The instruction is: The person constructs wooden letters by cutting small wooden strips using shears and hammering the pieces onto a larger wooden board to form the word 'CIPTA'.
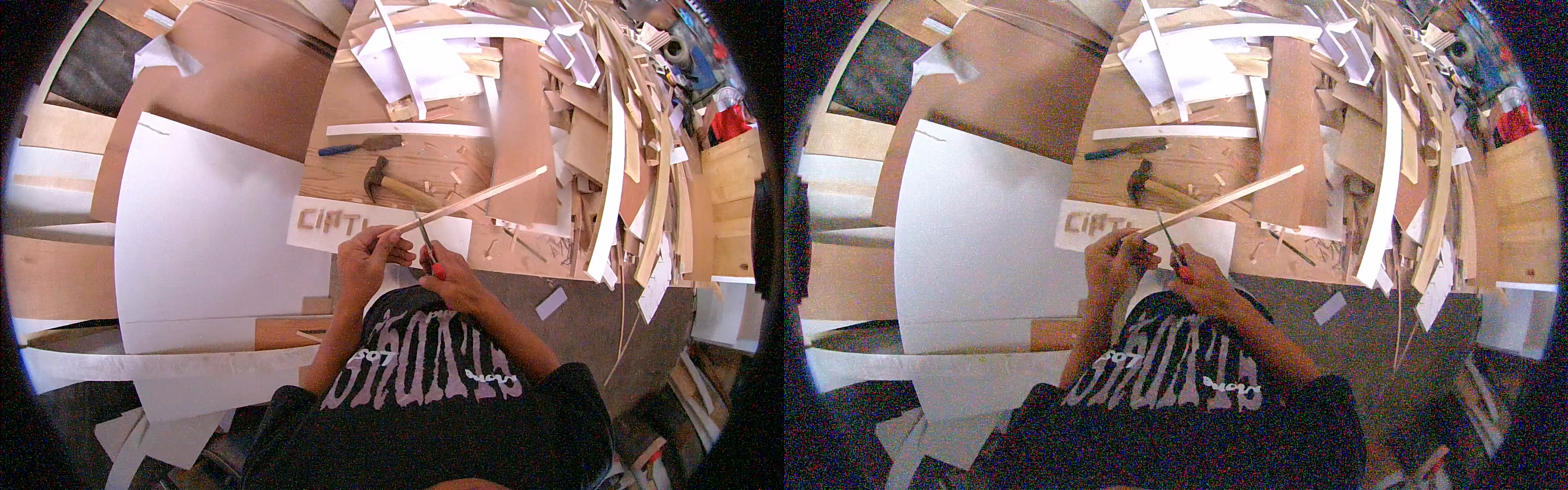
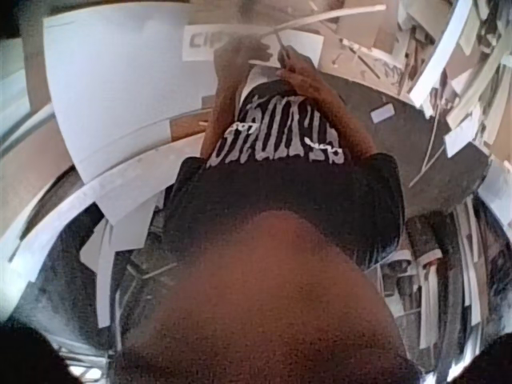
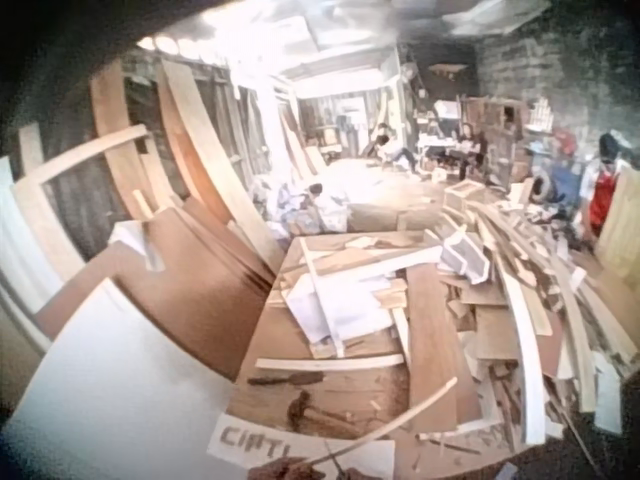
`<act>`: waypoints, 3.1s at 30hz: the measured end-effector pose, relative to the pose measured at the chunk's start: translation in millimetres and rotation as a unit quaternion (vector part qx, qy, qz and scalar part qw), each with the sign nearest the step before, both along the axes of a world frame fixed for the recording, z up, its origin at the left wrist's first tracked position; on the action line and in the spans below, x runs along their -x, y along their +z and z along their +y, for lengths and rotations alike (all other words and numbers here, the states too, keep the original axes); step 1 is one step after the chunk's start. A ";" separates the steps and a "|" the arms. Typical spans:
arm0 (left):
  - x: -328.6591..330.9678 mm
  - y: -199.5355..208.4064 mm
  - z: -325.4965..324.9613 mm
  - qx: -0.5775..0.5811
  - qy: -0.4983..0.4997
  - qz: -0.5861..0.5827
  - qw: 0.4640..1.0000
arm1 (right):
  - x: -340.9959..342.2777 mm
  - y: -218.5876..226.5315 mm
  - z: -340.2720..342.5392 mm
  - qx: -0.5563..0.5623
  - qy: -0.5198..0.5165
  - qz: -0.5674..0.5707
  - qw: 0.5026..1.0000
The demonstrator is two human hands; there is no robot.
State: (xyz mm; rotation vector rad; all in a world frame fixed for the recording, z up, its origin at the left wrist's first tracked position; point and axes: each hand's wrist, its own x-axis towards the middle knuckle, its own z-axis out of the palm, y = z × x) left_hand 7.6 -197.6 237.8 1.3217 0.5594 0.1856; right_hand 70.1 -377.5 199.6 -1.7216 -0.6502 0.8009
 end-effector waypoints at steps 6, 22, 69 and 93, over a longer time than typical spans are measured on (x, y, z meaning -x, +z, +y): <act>-5.0 -4.9 -5.8 0.005 -0.022 -0.012 1.000 | -0.1 5.4 -6.9 0.023 -0.018 0.013 0.999; -25.6 -2.8 -7.2 -0.026 -0.088 0.028 0.995 | 4.2 -27.8 -14.7 0.058 -0.052 0.048 0.996; 4.5 -48.3 166.1 0.143 -0.114 0.053 0.982 | 72.5 -9.0 158.8 0.093 -0.164 0.022 0.982; 51.5 -196.8 125.5 0.284 -0.113 0.101 0.947 | -25.6 -103.1 117.2 0.361 0.134 -0.045 0.922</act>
